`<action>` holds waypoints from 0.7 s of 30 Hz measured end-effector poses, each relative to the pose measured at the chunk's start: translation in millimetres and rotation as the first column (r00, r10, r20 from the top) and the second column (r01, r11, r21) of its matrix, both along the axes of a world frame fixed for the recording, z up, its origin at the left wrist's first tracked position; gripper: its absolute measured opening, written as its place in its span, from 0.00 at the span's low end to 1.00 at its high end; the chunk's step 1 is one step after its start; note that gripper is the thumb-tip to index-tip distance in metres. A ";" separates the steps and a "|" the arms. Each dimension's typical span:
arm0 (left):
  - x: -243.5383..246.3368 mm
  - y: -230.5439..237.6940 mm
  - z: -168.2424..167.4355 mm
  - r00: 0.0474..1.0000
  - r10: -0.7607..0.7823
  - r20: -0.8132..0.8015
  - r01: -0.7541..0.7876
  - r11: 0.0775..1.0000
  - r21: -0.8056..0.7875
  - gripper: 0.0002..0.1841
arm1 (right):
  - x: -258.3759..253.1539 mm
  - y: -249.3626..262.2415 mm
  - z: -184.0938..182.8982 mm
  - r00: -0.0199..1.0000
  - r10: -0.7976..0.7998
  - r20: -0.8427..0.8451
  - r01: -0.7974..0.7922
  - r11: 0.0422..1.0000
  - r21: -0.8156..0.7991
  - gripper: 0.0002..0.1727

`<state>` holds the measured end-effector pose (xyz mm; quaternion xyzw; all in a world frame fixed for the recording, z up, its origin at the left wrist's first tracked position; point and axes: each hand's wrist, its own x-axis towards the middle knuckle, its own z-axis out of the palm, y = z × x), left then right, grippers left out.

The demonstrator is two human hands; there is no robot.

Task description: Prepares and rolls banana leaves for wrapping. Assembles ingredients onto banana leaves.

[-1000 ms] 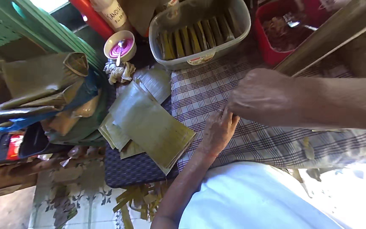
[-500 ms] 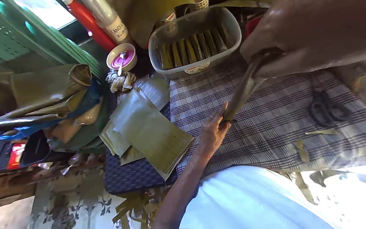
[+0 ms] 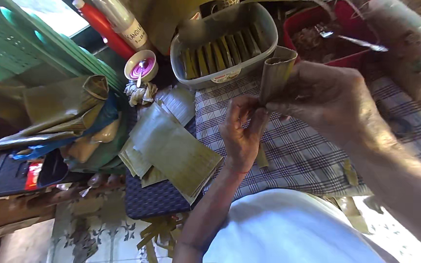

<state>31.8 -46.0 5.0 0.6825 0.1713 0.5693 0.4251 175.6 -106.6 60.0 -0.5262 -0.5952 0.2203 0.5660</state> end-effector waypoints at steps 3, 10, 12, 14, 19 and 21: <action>2.1 1.2 1.5 1.000 -0.001 0.016 0.000 1.000 0.025 0.08 | -4.0 -6.7 -5.2 0.998 -0.060 0.013 0.060 0.998 -0.013 0.13; -1.4 2.7 6.5 0.999 -0.022 -0.044 0.023 0.999 0.024 0.10 | -11.5 -12.1 -13.3 0.992 -0.091 -0.092 0.092 0.996 0.009 0.14; -4.4 3.2 9.2 0.997 -0.025 -0.070 0.025 1.000 0.001 0.09 | -10.8 -12.3 -14.2 0.993 -0.064 -0.101 0.067 0.997 0.026 0.14; -7.4 4.4 12.1 0.994 -0.036 -0.103 0.035 0.999 -0.014 0.08 | -9.3 -12.1 -15.0 0.994 -0.035 -0.106 0.040 0.998 0.044 0.13; -13.4 7.6 18.5 0.982 -0.105 -0.159 0.096 0.993 -0.061 0.07 | -7.7 -11.8 -16.8 0.995 -0.033 -0.090 0.040 0.996 0.078 0.11; -15.0 10.6 20.7 0.974 -0.136 -0.180 0.124 0.989 -0.075 0.08 | -8.7 -11.0 -17.5 0.997 -0.059 -0.053 0.064 0.994 0.091 0.10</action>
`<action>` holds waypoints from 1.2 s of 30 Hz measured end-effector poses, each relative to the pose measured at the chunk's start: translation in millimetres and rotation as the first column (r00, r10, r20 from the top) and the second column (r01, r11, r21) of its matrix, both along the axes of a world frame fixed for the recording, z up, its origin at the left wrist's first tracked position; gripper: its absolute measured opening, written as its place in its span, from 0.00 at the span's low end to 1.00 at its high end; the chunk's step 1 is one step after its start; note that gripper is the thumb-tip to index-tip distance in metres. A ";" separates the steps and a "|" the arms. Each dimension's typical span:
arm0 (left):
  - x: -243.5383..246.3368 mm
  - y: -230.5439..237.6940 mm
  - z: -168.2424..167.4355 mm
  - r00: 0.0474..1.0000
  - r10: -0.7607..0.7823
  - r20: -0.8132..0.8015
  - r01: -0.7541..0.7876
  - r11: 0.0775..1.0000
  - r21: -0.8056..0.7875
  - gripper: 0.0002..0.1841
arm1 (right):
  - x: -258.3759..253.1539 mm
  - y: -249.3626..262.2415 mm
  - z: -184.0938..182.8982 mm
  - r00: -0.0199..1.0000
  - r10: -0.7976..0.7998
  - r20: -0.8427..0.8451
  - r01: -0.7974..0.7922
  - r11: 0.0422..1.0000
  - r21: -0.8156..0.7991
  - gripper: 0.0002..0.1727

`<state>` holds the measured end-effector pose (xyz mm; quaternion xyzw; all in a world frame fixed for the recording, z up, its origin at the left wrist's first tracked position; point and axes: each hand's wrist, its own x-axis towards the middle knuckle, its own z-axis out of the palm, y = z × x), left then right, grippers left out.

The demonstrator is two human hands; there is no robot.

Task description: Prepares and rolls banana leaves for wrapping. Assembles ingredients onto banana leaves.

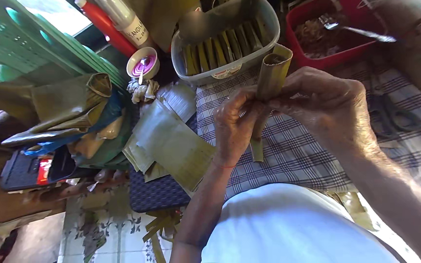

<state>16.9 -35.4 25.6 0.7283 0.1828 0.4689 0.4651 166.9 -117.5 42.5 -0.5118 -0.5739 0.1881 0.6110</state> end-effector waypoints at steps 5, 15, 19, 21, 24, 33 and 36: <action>-1.4 4.0 3.1 0.994 0.016 -0.110 -0.009 0.998 0.068 0.07 | -2.1 2.0 -5.4 0.987 -0.102 0.121 0.096 0.994 0.058 0.06; -2.7 -1.1 -4.7 0.992 0.092 -0.089 -0.092 0.996 0.000 0.08 | -13.6 1.7 -18.1 0.994 -0.049 -0.101 0.053 0.998 0.041 0.11; -5.6 0.2 -1.4 0.989 0.066 -0.129 -0.070 0.997 -0.023 0.10 | -17.4 2.2 -27.3 0.988 -0.042 -0.151 0.052 0.997 0.064 0.11; -6.1 0.1 -0.9 0.989 0.046 -0.139 -0.051 0.998 -0.032 0.12 | -17.4 1.8 -28.0 0.990 -0.058 -0.132 0.067 0.996 0.065 0.10; -5.9 -1.5 -0.5 0.987 0.049 -0.151 -0.054 0.998 -0.030 0.10 | -17.7 2.2 -28.9 0.994 -0.070 -0.082 0.077 0.994 0.082 0.09; -1.0 10.9 -5.6 0.994 0.065 -0.082 -0.066 0.998 -0.006 0.07 | -21.9 2.8 -39.3 0.984 -0.168 0.065 0.166 0.986 0.035 0.09; 0.4 12.3 -8.3 0.995 0.075 -0.066 -0.074 0.997 0.010 0.06 | -19.7 4.1 -37.8 0.967 -0.197 0.163 0.195 0.980 0.033 0.10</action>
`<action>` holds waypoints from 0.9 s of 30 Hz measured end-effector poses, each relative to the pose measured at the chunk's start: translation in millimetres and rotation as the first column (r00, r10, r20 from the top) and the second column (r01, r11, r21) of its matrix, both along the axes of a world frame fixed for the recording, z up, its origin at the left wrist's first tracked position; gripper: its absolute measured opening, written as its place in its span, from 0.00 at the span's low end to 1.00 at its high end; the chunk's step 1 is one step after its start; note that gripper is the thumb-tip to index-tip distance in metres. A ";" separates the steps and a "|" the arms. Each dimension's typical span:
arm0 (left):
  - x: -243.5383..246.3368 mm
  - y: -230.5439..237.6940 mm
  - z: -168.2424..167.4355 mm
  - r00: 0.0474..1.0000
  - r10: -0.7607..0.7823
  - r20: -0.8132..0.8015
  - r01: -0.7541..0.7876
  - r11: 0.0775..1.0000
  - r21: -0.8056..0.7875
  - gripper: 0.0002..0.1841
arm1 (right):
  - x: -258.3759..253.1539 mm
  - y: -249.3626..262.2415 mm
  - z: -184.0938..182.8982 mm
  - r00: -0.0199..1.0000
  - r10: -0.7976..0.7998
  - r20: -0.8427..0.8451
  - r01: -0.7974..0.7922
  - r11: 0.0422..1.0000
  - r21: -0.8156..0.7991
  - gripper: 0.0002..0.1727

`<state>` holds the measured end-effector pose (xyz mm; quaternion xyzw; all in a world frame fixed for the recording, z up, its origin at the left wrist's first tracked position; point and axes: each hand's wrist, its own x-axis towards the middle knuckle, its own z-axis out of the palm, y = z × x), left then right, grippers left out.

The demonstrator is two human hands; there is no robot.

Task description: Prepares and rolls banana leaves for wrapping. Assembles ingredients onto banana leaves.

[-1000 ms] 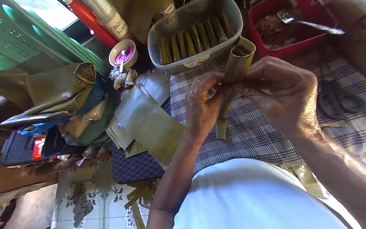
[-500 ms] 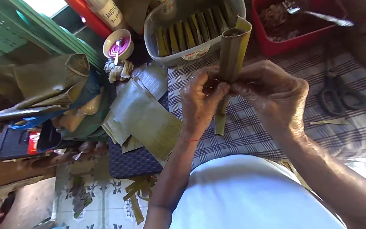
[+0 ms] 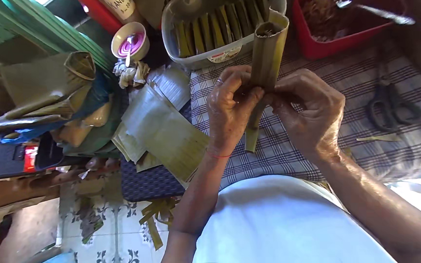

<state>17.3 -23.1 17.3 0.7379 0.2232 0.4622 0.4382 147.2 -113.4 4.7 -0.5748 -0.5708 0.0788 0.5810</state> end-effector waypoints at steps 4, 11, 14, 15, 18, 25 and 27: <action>-0.7 3.2 -10.0 0.999 -0.045 0.024 0.047 0.995 -0.092 0.08 | 3.7 4.1 -1.4 0.990 -0.025 0.135 0.028 0.999 -0.019 0.11; 1.1 4.7 -16.1 0.989 0.002 0.146 0.021 0.988 -0.156 0.05 | -1.0 4.7 -4.5 0.999 0.016 0.031 -0.014 0.997 -0.072 0.11; 7.2 0.8 -21.5 0.979 0.089 0.184 -0.064 0.989 -0.134 0.05 | -3.5 1.8 -9.9 0.999 0.017 -0.031 -0.020 0.995 -0.101 0.12; 8.5 -0.5 -22.1 0.977 0.095 0.189 -0.072 0.989 -0.127 0.05 | -3.3 0.8 -10.5 0.999 0.016 -0.045 -0.021 0.994 -0.107 0.11; 6.5 1.4 -20.7 0.993 0.071 0.097 -0.062 0.993 -0.097 0.04 | -0.2 0.1 -8.0 0.999 0.019 -0.036 -0.022 0.994 -0.104 0.10; 2.7 5.5 -17.4 0.995 0.014 0.098 0.006 0.981 -0.196 0.03 | 0.3 8.1 -5.9 0.999 0.015 0.050 -0.012 0.998 -0.061 0.09; 2.8 5.6 -17.5 0.990 0.001 0.144 0.033 0.971 -0.237 0.04 | -0.5 9.3 -5.4 0.990 -0.011 0.140 0.021 0.997 -0.074 0.09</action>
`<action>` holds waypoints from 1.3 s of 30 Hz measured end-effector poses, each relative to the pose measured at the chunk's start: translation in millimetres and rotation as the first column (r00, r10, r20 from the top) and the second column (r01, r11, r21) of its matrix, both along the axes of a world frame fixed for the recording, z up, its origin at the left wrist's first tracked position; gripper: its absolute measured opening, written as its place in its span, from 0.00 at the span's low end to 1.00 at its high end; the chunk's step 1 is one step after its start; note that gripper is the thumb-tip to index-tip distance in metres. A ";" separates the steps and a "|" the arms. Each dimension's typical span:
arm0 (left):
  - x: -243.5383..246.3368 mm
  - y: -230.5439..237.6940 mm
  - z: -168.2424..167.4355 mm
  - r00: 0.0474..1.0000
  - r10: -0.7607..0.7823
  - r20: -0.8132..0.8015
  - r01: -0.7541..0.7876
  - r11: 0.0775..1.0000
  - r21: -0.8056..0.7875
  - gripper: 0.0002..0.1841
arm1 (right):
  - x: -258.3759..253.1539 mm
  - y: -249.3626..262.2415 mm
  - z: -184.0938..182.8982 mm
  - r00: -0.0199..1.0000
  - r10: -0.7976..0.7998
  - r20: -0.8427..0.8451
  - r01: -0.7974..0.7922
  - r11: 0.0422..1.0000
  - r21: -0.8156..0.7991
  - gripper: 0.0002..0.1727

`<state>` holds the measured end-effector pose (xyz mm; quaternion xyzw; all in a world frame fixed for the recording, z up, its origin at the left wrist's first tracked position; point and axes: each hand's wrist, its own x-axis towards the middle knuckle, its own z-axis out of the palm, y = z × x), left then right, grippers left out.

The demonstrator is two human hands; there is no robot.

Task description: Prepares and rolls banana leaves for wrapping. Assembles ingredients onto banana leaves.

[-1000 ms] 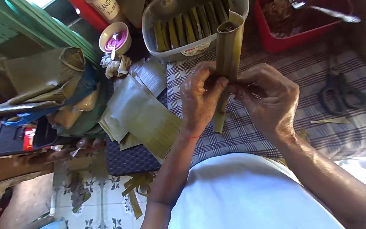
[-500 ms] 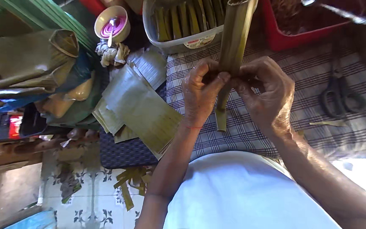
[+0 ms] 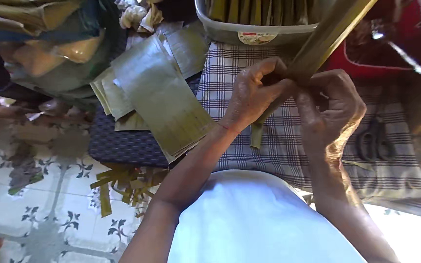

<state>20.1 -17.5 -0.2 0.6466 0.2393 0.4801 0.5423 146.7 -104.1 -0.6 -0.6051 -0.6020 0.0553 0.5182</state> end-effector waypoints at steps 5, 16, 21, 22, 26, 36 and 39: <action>0.1 4.6 -1.7 0.995 -0.075 0.064 0.079 0.995 -0.062 0.02 | 1.1 -0.5 4.6 0.977 -0.022 0.212 0.043 0.994 -0.096 0.12; 1.1 10.3 -4.2 0.943 -0.316 0.102 0.321 0.946 -0.037 0.05 | 138.8 -119.9 -44.1 0.795 -0.212 0.569 0.586 0.516 -0.625 0.22; 4.9 6.6 -1.3 0.927 -0.367 0.070 0.368 0.930 0.005 0.08 | 162.9 -131.1 -54.4 0.784 -0.273 0.557 0.617 0.440 -0.653 0.29; 4.4 6.7 -0.5 0.927 -0.369 0.060 0.370 0.929 0.009 0.09 | 165.7 -130.0 -55.0 0.790 -0.278 0.547 0.611 0.432 -0.663 0.30; 2.2 11.0 -2.2 0.922 -0.373 0.109 0.376 0.926 -0.015 0.08 | 173.6 -135.2 -49.1 0.819 -0.257 0.512 0.567 0.493 -0.659 0.26; -5.8 26.4 9.5 0.848 -0.529 -0.005 0.529 0.848 0.003 0.04 | 180.2 -141.0 -38.0 0.817 -0.356 -0.454 -0.038 0.752 -0.658 0.30; -7.0 29.6 8.0 0.833 -0.553 0.017 0.553 0.832 -0.032 0.03 | 183.5 -149.5 -48.6 0.588 -0.286 -0.757 -0.316 0.780 -0.540 0.21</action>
